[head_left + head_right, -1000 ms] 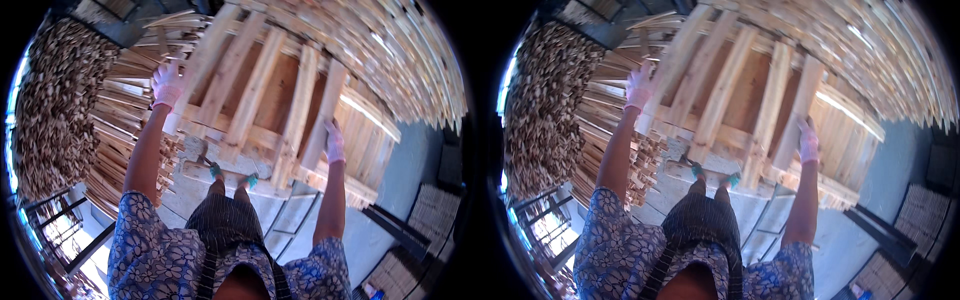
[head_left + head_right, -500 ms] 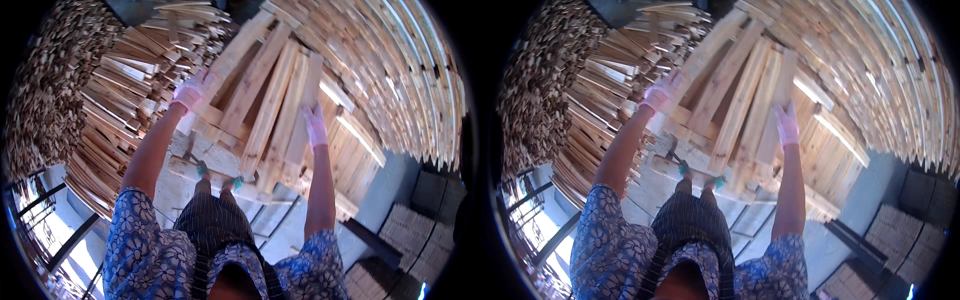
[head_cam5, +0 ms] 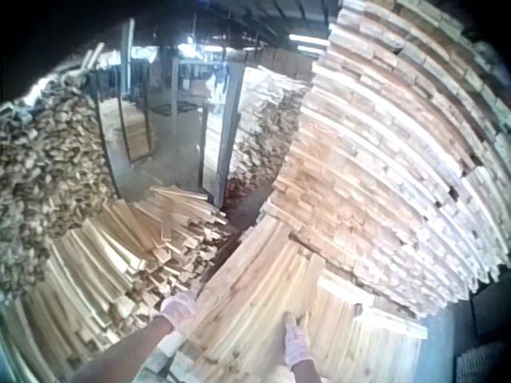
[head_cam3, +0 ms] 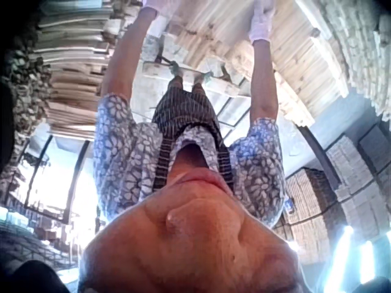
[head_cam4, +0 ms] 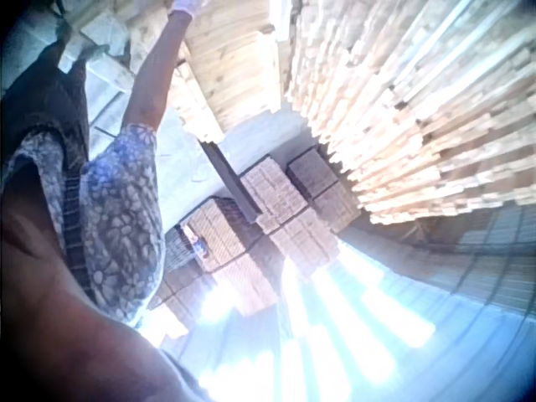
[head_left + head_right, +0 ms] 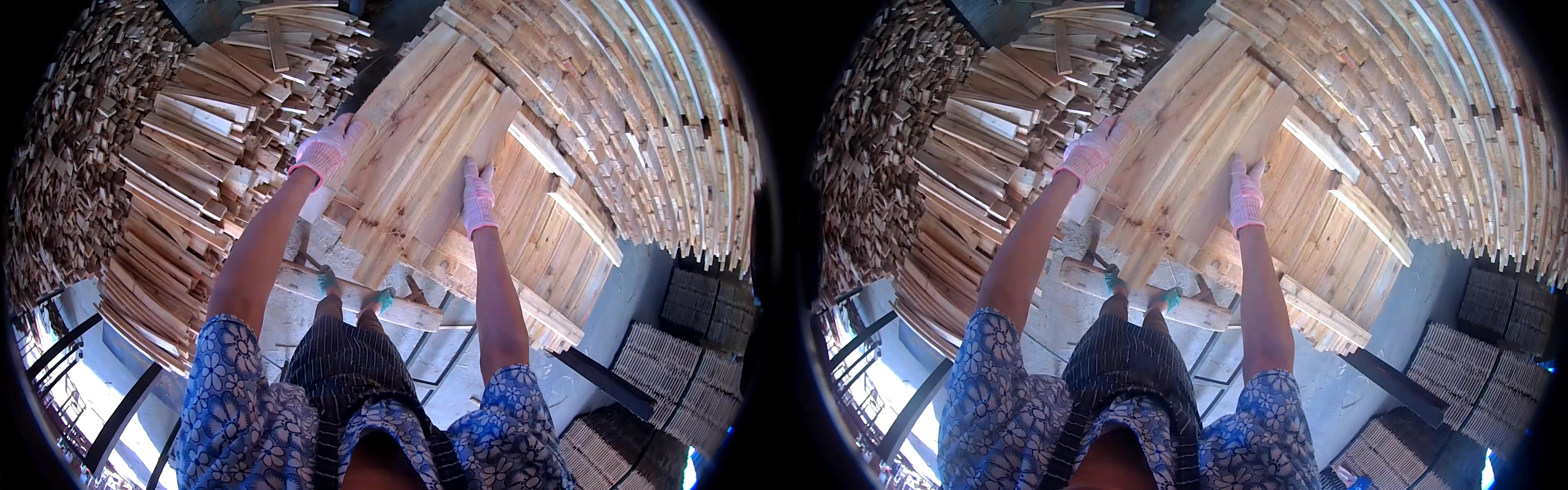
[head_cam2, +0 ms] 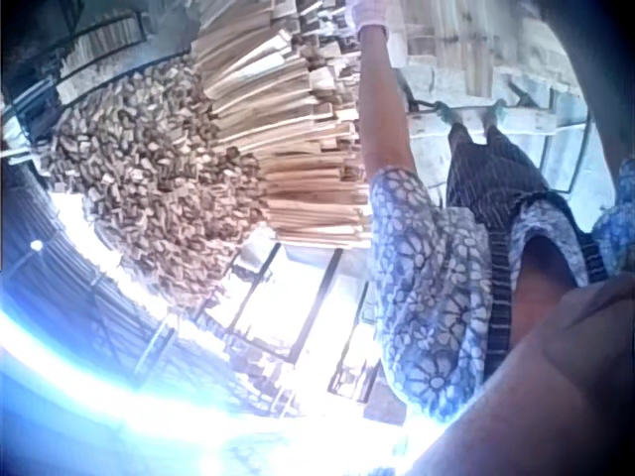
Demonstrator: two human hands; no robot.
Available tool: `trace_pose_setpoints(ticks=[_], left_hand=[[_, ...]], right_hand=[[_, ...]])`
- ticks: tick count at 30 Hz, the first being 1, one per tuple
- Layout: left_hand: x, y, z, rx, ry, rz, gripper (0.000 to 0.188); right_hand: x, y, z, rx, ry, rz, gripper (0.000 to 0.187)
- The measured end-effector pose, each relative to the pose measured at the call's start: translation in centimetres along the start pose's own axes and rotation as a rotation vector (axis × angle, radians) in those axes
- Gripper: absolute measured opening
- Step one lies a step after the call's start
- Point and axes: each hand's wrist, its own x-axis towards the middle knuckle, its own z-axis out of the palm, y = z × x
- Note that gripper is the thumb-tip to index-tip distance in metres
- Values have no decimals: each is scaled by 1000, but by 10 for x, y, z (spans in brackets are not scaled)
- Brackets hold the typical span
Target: The person repeatedly picks up stacks of wooden planks from a pile and places them onto a wooden pallet. They wear pink gloves and handle the wood with both hands, arranging the planks in layers on the pallet.
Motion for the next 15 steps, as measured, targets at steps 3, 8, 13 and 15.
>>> trace_pose_setpoints(ticks=[3,8,13,15], left_hand=[[6,-7,4,1,9,14,71],[-1,-4,12,-79,48,45,60],[5,-45,25,763,171,448,57],[19,-48,24,733,86,424,57]], right_hand=[[0,-6,-2,-75,-24,-87,89],[-2,-11,6,-56,51,-50,89],[-22,-20,4,-67,-75,-221,89],[-7,6,2,-410,85,-224,80]])
